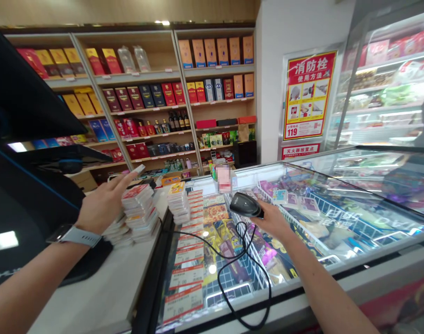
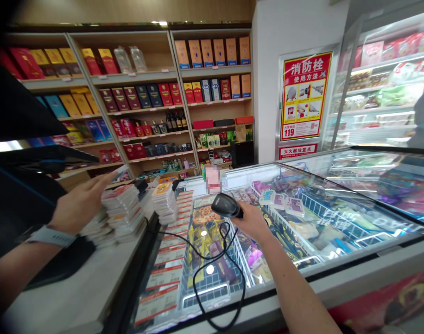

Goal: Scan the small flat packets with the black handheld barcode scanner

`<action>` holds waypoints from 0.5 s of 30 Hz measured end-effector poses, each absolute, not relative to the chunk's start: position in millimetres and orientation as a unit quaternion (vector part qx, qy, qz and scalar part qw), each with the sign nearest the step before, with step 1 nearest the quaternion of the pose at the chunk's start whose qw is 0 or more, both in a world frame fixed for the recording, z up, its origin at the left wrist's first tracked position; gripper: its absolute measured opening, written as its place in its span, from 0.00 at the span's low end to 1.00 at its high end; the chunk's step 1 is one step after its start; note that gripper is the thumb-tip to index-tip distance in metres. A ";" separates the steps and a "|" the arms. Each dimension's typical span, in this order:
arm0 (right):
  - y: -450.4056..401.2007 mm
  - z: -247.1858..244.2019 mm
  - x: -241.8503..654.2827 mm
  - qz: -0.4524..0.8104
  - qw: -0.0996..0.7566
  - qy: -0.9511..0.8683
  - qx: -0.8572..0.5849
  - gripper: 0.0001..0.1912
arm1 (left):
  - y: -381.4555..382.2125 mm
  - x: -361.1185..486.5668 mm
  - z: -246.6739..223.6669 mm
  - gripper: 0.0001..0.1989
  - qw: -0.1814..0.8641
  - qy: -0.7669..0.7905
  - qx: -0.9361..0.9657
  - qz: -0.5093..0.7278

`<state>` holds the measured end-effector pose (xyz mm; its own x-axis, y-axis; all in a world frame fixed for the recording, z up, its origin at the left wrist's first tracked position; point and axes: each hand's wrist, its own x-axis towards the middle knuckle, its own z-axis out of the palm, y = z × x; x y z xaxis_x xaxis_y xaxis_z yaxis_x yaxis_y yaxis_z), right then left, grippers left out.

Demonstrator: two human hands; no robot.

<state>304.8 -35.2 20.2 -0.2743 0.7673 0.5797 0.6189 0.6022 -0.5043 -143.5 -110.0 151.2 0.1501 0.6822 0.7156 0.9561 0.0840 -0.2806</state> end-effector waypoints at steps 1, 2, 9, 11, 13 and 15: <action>-35.1 20.2 304.7 0.091 0.415 -0.793 -0.436 0.18 | -111.6 -146.4 150.6 0.32 0.396 -0.633 -0.652 -0.133; -35.1 20.2 304.6 0.094 0.414 -0.794 -0.435 0.18 | -112.8 -148.5 149.9 0.32 0.406 -0.637 -0.649 -0.089; -35.2 20.6 305.2 0.092 0.404 -0.798 -0.438 0.15 | -112.4 -153.8 145.8 0.30 0.414 -0.627 -0.659 -0.011; -34.7 19.8 305.2 0.087 0.405 -0.799 -0.436 0.12 | -111.1 -156.2 145.2 0.30 0.405 -0.619 -0.672 -0.007; -34.1 18.9 305.1 0.082 0.405 -0.799 -0.437 0.10 | -110.4 -158.8 144.7 0.31 0.397 -0.611 -0.684 -0.005; -33.6 18.2 305.1 0.080 0.404 -0.799 -0.439 0.09 | -110.8 -160.5 144.0 0.32 0.392 -0.609 -0.690 -0.005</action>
